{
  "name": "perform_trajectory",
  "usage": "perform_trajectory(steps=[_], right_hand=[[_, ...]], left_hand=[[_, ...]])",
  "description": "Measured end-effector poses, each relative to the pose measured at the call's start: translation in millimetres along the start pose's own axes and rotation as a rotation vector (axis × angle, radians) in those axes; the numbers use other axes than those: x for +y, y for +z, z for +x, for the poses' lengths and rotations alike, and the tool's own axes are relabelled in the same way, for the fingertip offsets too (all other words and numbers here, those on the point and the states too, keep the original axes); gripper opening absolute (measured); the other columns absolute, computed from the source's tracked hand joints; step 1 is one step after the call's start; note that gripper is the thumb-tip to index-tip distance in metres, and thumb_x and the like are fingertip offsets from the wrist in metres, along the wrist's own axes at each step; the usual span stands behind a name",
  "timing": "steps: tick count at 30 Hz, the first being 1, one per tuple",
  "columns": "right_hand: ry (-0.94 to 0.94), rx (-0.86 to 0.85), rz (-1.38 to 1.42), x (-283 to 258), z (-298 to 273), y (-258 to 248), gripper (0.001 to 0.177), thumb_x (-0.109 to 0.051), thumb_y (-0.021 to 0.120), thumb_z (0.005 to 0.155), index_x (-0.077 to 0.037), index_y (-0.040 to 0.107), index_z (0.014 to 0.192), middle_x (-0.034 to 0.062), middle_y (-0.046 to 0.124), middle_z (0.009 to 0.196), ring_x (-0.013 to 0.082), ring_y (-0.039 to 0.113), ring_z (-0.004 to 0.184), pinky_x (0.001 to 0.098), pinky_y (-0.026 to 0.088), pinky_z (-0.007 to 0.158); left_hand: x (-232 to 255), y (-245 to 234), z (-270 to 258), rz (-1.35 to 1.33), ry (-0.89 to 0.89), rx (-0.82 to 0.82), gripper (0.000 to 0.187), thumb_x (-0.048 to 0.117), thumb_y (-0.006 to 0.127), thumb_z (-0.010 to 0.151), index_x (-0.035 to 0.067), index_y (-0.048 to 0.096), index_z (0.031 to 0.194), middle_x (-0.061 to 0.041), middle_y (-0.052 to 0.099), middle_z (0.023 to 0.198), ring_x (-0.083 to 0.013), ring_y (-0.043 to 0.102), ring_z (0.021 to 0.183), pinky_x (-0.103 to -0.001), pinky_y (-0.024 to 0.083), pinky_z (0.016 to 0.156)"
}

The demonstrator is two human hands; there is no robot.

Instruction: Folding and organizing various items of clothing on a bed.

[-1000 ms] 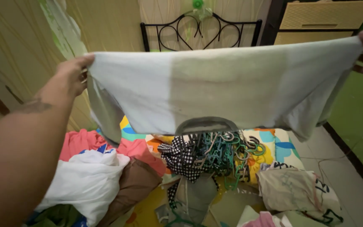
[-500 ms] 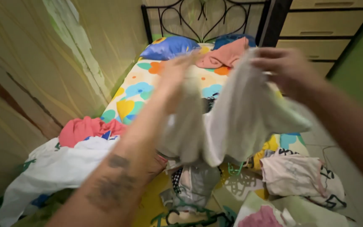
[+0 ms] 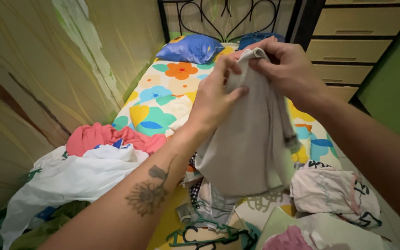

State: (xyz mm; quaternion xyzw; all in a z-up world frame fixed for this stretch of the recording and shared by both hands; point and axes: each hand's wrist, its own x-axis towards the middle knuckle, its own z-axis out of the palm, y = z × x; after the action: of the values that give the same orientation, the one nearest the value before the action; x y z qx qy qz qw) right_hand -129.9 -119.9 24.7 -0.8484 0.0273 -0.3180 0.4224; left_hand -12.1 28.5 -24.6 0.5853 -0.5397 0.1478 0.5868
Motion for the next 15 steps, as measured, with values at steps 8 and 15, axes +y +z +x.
perform_trajectory(steps=[8, 15], right_hand=[[0.004, 0.077, -0.038, -5.3, 0.1, -14.1, 0.017, -0.015, 0.066, 0.102, -0.004, 0.071, 0.114, -0.0046, 0.068, 0.094, 0.0036, 0.059, 0.083, 0.0222, 0.049, 0.073], [-0.075, 0.06, 0.056, -21.4, -3.2, -40.9, 0.018, -0.016, 0.066, 0.105, -0.005, 0.069, 0.12, -0.0064, 0.07, 0.104, 0.0031, 0.063, 0.093, 0.0221, 0.053, 0.082]], left_hand=[[-0.5, 3.3, -35.6, -0.047, -0.17, -0.098, 0.037, 0.005, 0.073, 0.089, 0.006, 0.054, 0.12, -0.011, 0.068, 0.091, -0.0237, 0.071, 0.079, -0.036, 0.058, 0.075], [-32.0, 12.6, -59.2, 0.056, -0.083, -0.096, 0.039, 0.014, 0.066, 0.093, 0.003, 0.052, 0.128, -0.022, 0.067, 0.097, -0.0393, 0.069, 0.09, -0.044, 0.056, 0.081]])
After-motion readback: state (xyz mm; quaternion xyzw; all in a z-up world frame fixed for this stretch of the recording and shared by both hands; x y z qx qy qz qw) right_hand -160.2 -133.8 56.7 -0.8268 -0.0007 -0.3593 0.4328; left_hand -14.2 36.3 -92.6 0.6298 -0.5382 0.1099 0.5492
